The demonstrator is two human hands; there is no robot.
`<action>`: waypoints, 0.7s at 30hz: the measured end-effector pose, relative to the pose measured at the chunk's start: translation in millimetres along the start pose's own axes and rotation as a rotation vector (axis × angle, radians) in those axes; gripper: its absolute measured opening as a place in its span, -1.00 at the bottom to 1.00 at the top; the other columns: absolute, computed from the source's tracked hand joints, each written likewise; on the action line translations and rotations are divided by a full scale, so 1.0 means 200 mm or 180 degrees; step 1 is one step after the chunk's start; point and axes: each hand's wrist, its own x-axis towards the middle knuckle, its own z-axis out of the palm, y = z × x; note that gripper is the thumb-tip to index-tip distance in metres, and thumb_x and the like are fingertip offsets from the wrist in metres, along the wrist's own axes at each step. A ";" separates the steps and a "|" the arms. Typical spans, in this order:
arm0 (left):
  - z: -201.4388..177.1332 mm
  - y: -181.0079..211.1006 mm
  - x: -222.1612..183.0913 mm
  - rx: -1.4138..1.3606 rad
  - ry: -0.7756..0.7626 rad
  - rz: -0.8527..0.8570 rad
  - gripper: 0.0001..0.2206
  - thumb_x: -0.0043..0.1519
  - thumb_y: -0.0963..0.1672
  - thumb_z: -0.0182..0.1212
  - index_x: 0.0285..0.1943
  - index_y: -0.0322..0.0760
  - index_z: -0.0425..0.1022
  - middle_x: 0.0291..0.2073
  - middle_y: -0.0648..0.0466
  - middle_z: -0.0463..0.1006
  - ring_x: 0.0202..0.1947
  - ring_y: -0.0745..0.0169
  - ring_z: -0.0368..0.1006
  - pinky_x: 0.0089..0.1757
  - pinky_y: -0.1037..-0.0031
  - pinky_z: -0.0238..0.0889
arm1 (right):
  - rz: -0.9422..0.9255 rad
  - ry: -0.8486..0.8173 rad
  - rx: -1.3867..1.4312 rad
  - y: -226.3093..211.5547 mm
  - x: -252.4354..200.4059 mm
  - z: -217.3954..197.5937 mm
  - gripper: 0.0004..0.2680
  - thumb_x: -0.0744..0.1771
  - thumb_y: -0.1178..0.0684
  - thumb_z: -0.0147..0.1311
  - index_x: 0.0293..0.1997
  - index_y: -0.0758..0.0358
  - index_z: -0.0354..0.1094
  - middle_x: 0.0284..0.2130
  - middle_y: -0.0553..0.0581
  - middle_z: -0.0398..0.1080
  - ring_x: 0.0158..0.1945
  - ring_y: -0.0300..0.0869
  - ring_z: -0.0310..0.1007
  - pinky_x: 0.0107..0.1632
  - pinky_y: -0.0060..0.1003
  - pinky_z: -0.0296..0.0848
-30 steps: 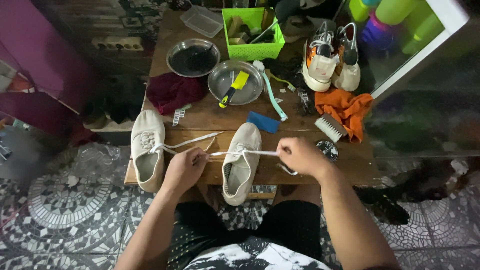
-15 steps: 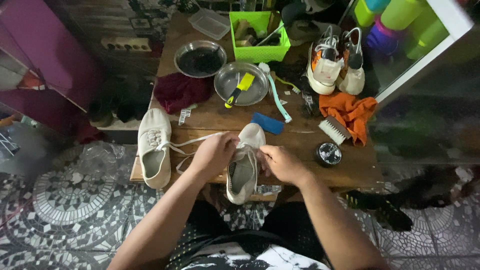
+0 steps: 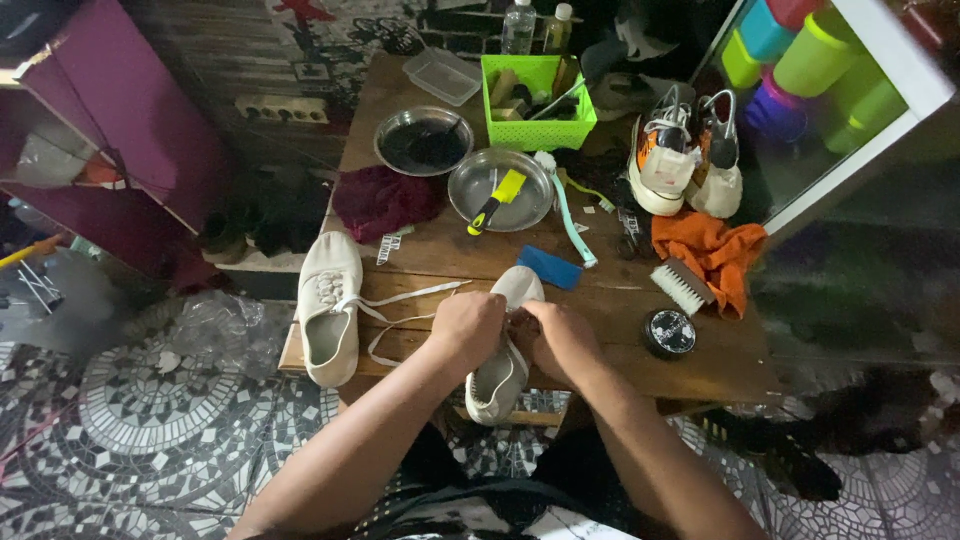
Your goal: Removing shoelaces from a pair of white sneakers on a wooden workbench.
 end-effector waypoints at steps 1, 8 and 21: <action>0.02 0.00 0.03 -0.0004 0.0005 -0.0006 -0.81 0.28 -0.12 0.24 -0.23 -0.28 0.77 -0.36 -0.17 0.78 -0.24 -0.34 0.80 -0.21 -0.09 0.65 | -0.0005 -0.0004 -0.0007 -0.08 -0.07 -0.02 -0.61 0.42 -0.11 0.06 0.27 0.37 0.64 0.19 0.50 0.64 0.34 0.39 0.54 0.42 0.23 0.41; 0.08 -0.01 0.08 0.0664 0.0202 0.0476 -0.82 0.26 -0.14 0.21 -0.26 -0.20 0.75 -0.41 -0.09 0.74 -0.44 -0.16 0.74 -0.40 -0.01 0.63 | 0.0263 -0.0066 0.0117 -0.23 -0.15 -0.03 -0.57 0.42 -0.19 0.06 0.29 0.33 0.66 0.23 0.37 0.64 0.41 0.26 0.51 0.49 0.11 0.34; -0.05 -0.06 -0.12 -0.0718 0.0770 0.0926 -0.81 0.31 -0.14 0.21 -0.02 -0.39 0.43 -0.09 -0.26 0.55 -0.31 -0.55 0.71 -0.32 -0.23 0.61 | -0.0686 -0.0319 -0.0465 -0.10 -0.08 -0.05 -0.74 0.40 0.00 0.09 0.18 0.20 0.63 0.05 0.37 0.68 0.27 0.16 0.64 0.28 0.08 0.55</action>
